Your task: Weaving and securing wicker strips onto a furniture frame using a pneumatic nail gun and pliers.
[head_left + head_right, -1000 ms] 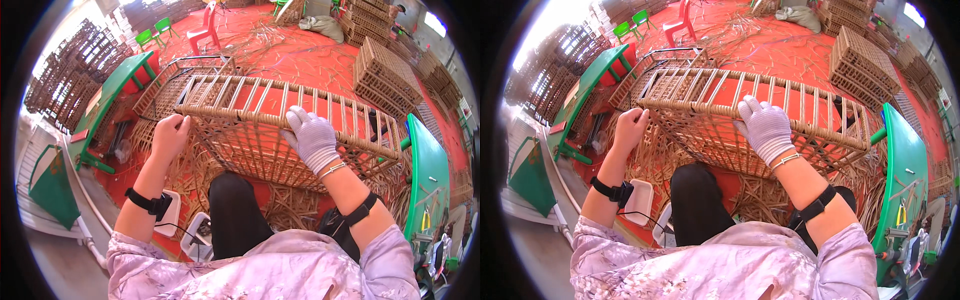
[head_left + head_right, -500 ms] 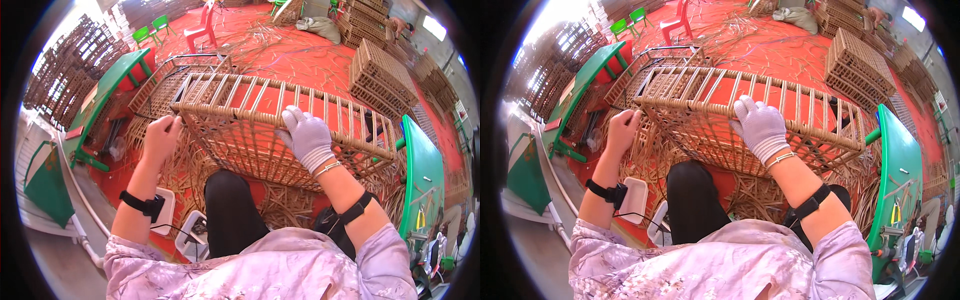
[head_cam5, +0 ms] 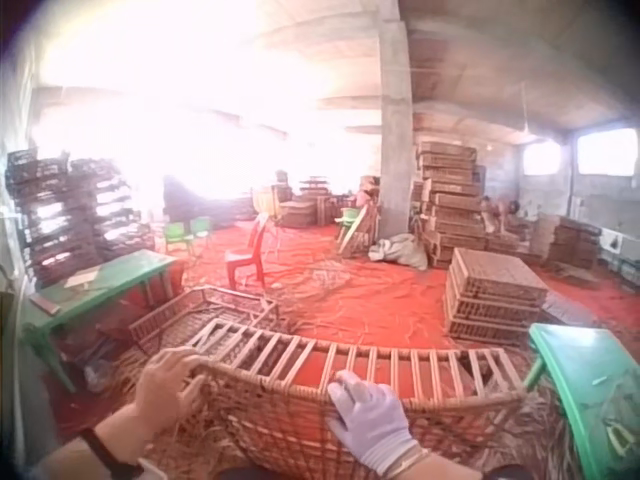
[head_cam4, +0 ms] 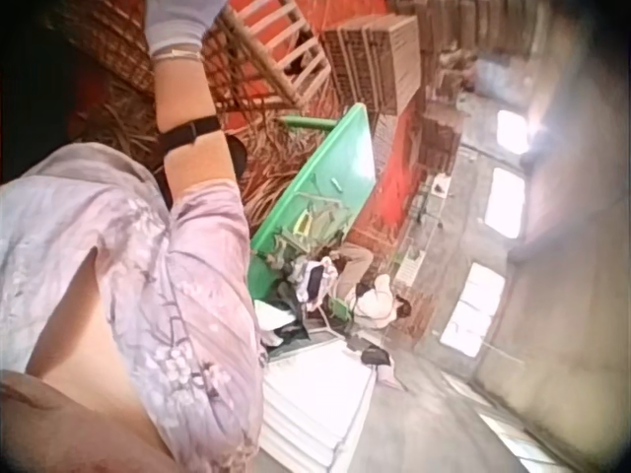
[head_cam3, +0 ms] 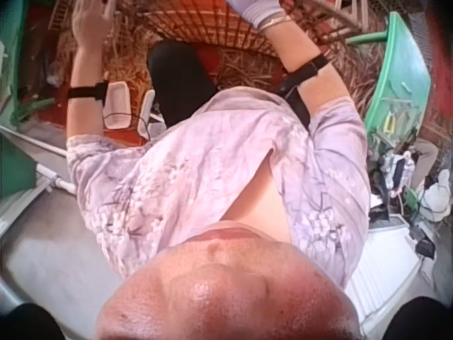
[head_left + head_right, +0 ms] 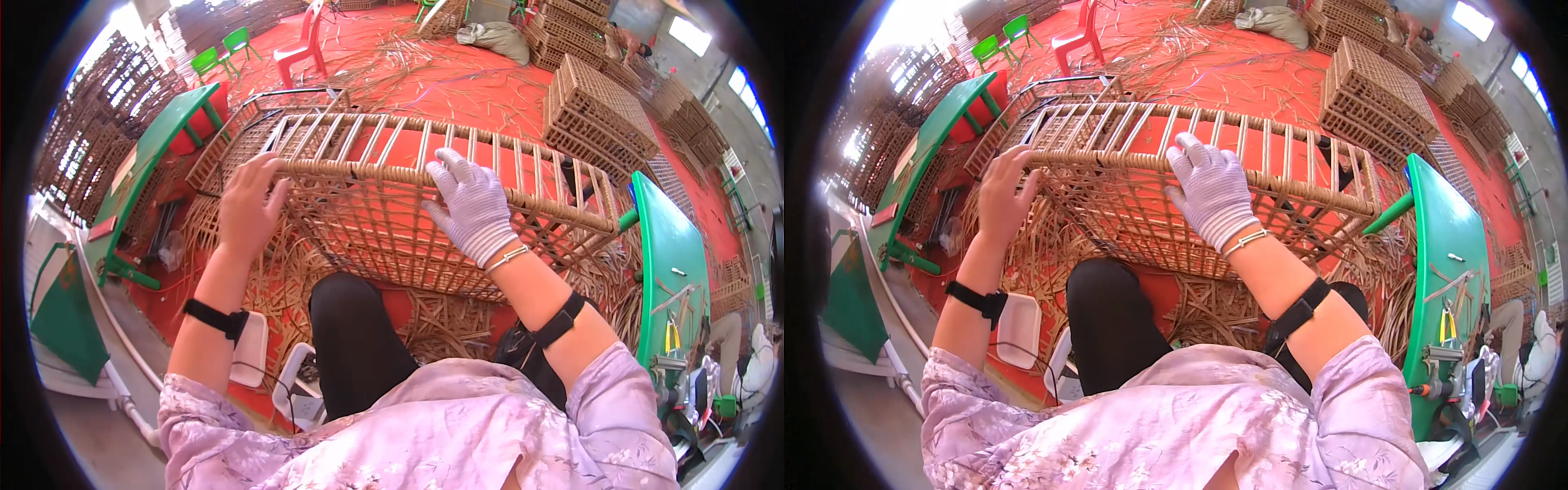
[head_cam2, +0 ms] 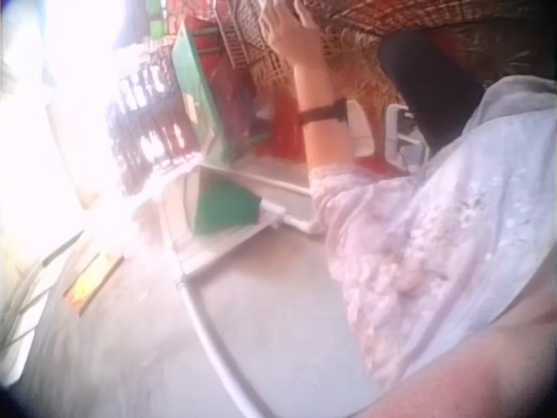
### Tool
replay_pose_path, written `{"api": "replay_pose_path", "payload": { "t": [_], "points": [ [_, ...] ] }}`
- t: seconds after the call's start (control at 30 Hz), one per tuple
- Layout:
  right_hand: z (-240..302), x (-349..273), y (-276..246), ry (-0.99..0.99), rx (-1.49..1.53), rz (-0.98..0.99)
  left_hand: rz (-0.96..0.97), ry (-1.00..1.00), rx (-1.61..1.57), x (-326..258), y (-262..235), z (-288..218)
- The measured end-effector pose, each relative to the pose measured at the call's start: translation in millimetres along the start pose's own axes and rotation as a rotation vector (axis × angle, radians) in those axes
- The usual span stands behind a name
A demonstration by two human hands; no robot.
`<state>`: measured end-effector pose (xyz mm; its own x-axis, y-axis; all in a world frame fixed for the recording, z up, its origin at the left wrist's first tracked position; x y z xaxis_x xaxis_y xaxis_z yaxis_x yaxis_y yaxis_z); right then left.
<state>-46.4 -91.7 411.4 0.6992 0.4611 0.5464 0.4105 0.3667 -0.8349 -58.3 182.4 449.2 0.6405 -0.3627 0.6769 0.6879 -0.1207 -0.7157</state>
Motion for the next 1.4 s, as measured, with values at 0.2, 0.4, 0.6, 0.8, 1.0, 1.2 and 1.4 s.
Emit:
{"api": "replay_pose_path", "payload": {
  "t": [0.2,0.4,0.6,0.8,1.0,1.2,1.4],
  "points": [
    [3.3,3.0,-3.5,0.003,-0.052,-0.054,0.073,0.157,-0.162,33.2,30.1,-78.1],
    [3.4,12.7,5.1,0.083,-0.104,0.044,0.141,0.195,-0.089,43.7,51.4,-96.2],
    [2.8,16.6,9.6,0.092,-0.149,0.05,0.104,0.22,0.031,42.3,55.7,-98.8],
    [-1.9,13.9,6.1,-0.016,-0.087,-0.017,0.093,0.319,0.021,39.5,56.5,-92.4],
    [-2.1,11.4,-4.2,0.008,-0.027,0.066,0.177,0.397,-0.044,45.0,49.4,-93.3],
    [-9.1,-22.0,-48.5,-0.103,0.066,-0.1,0.159,0.21,-0.166,45.7,35.4,-93.2],
    [-58.5,-52.2,-55.5,0.01,-0.13,-0.059,0.088,0.343,-0.243,61.9,40.6,-154.9]
  ]
}}
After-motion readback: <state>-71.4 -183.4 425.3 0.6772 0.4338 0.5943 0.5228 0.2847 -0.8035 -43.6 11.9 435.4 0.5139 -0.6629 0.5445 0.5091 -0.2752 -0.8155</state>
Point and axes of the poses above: each hand's wrist, its own x-axis towards the middle knuckle, its own y-axis out of the palm, z = x × y, the point moved 8 cm from there along x, towards the middle knuckle, and after that the axes turned 8 degrees about x, right-handed, at the moved point
